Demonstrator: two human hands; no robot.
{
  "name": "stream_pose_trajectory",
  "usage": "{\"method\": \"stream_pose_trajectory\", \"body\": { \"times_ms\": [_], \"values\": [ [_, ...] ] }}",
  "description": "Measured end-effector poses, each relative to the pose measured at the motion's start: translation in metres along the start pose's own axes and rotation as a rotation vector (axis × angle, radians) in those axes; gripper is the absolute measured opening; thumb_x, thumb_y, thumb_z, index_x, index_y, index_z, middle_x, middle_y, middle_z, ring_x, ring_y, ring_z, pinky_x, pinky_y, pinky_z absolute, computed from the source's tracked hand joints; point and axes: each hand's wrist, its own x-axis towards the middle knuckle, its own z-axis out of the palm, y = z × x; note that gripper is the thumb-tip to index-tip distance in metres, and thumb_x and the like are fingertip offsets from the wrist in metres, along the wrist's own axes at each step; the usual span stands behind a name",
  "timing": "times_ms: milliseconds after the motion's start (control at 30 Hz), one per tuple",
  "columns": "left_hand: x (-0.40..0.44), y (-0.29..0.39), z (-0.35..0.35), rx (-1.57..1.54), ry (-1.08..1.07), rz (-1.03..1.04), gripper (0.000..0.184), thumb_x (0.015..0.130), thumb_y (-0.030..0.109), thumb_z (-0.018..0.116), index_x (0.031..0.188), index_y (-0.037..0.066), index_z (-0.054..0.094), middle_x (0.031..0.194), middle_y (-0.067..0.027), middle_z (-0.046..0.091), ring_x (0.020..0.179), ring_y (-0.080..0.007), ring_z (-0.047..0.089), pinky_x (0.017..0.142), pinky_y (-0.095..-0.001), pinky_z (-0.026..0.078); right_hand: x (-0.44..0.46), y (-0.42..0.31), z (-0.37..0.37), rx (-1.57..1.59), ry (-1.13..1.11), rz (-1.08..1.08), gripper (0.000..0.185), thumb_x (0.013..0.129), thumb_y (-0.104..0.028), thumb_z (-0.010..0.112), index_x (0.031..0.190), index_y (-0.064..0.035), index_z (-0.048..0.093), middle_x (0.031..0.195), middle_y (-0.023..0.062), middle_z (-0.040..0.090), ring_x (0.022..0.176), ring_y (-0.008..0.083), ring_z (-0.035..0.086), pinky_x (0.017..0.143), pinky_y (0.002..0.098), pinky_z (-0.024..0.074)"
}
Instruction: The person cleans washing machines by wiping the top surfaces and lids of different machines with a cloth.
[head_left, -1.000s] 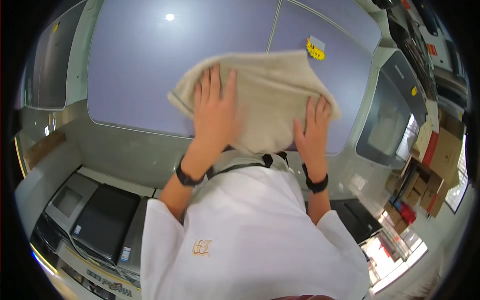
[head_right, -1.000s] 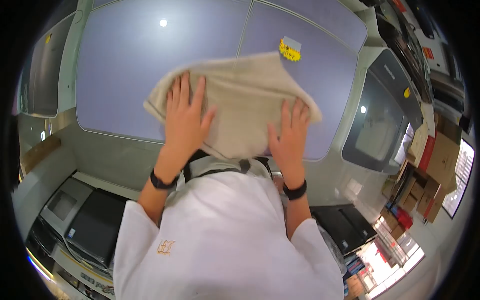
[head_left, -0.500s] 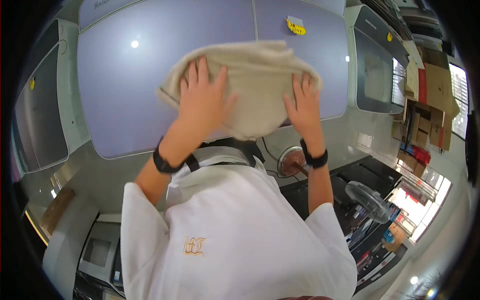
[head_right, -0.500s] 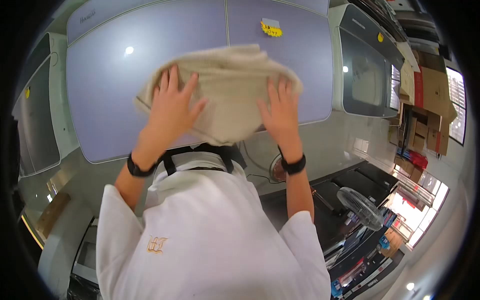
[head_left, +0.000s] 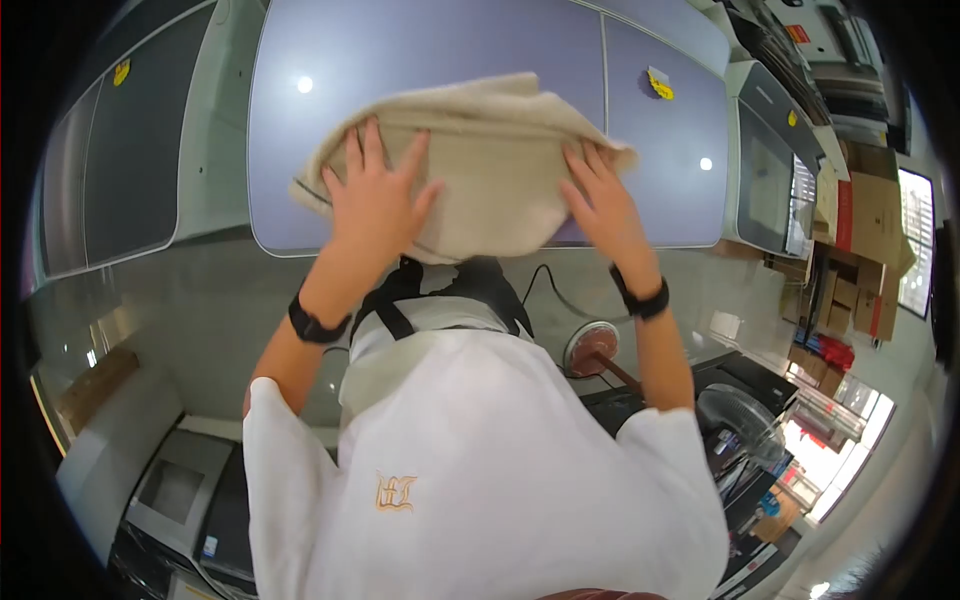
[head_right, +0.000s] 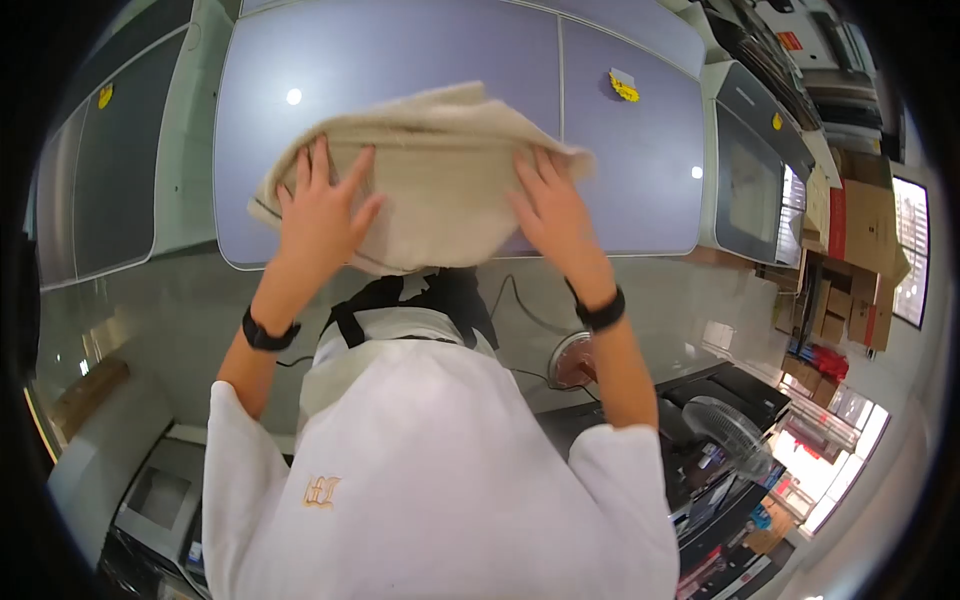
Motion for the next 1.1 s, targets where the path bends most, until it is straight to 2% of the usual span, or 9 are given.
{"method": "stream_pose_trajectory", "body": {
  "times_ms": [100,267,367,467,533,633,767,967,1100],
  "values": [
    [0.024,-0.018,-0.003,0.002,0.039,-0.118,0.062,0.102,0.047,0.063,0.159,0.03,0.047,0.167,-0.0313,0.029,0.151,-0.0536,0.032,0.11,-0.0764,0.032,0.057,-0.029,0.027,-0.272,0.088,-0.177,0.067,0.095,-0.039,0.07,0.151,-0.0065,0.053,0.159,0.0299,0.041,0.149,0.0572,0.031,0.121,0.0622,0.0322],
    [-0.037,-0.056,0.021,0.038,0.189,-0.256,0.06,0.103,0.048,0.059,0.159,0.026,0.049,0.167,-0.0316,0.029,0.149,-0.0547,0.033,0.112,-0.0732,0.033,0.033,-0.125,0.057,-0.045,-0.126,-0.455,0.058,0.095,-0.039,0.071,0.143,-0.0076,0.062,0.16,0.0282,0.042,0.15,0.0546,0.033,0.121,0.0621,0.0335],
    [-0.068,-0.066,0.025,0.046,0.257,-0.296,0.059,0.104,0.047,0.057,0.158,0.025,0.05,0.166,-0.0319,0.03,0.148,-0.0557,0.034,0.114,-0.07,0.034,0.022,-0.147,0.054,0.061,-0.166,-0.418,0.047,0.097,-0.034,0.069,0.135,-0.0059,0.066,0.151,0.0269,0.051,0.143,0.0534,0.043,0.118,0.0618,0.0373],
    [-0.056,-0.087,0.016,-0.021,0.28,-0.29,0.059,0.103,0.047,0.057,0.158,0.025,0.05,0.165,-0.0315,0.031,0.148,-0.0555,0.033,0.113,-0.0715,0.034,0.079,-0.103,0.063,-0.305,-0.072,-0.835,0.043,0.097,-0.03,0.068,0.132,-0.0052,0.066,0.138,0.024,0.059,0.129,0.0507,0.054,0.111,0.0608,0.044],
    [-0.017,-0.114,0.005,-0.055,0.248,-0.275,0.06,0.102,0.048,0.057,0.158,0.027,0.049,0.166,-0.0306,0.03,0.147,-0.0541,0.037,0.11,-0.0705,0.038,0.121,-0.113,0.06,0.075,0.018,-0.281,0.041,0.096,-0.027,0.068,0.131,-0.0057,0.065,0.129,0.0217,0.063,0.118,0.0476,0.06,0.104,0.0593,0.0482],
    [0.014,-0.137,-0.013,-0.314,0.122,-0.3,0.062,0.102,0.042,0.059,0.161,0.03,0.044,0.166,-0.0293,0.031,0.132,-0.049,0.054,0.104,-0.0552,0.05,0.182,-0.122,0.063,-0.043,0.093,-0.234,0.043,0.096,-0.027,0.068,0.134,-0.0071,0.064,0.133,0.0236,0.061,0.115,0.049,0.061,0.101,0.0606,0.0484],
    [-0.003,-0.141,-0.01,-0.468,0.162,-0.355,0.067,0.101,0.033,0.064,0.163,0.031,0.039,0.162,-0.0259,0.038,0.116,-0.0418,0.066,0.1,-0.046,0.054,0.158,-0.171,0.092,-0.302,-0.037,-0.379,0.051,0.094,-0.028,0.07,0.141,-0.011,0.062,0.145,0.0294,0.053,0.124,0.0548,0.054,0.107,0.0616,0.0455],
    [-0.075,-0.124,0.009,-0.786,0.312,-0.446,0.071,0.098,0.029,0.068,0.163,0.03,0.039,0.158,-0.0251,0.043,0.127,-0.0452,0.06,0.102,-0.0484,0.053,0.103,-0.174,0.065,-0.085,-0.327,-0.568,0.059,0.091,-0.03,0.074,0.147,-0.019,0.06,0.156,0.0273,0.044,0.138,0.0609,0.041,0.115,0.0605,0.0398],
    [-0.058,-0.152,-0.004,-0.79,0.194,-0.303,0.079,0.098,0.028,0.069,0.167,0.024,0.031,0.161,-0.0249,0.04,0.137,-0.0445,0.053,0.11,-0.0463,0.048,0.169,-0.141,0.085,-0.199,-0.236,-0.659,0.06,0.093,-0.034,0.073,0.15,-0.0239,0.059,0.157,0.0262,0.043,0.143,0.0612,0.036,0.115,0.065,0.0367]
  ]
}}
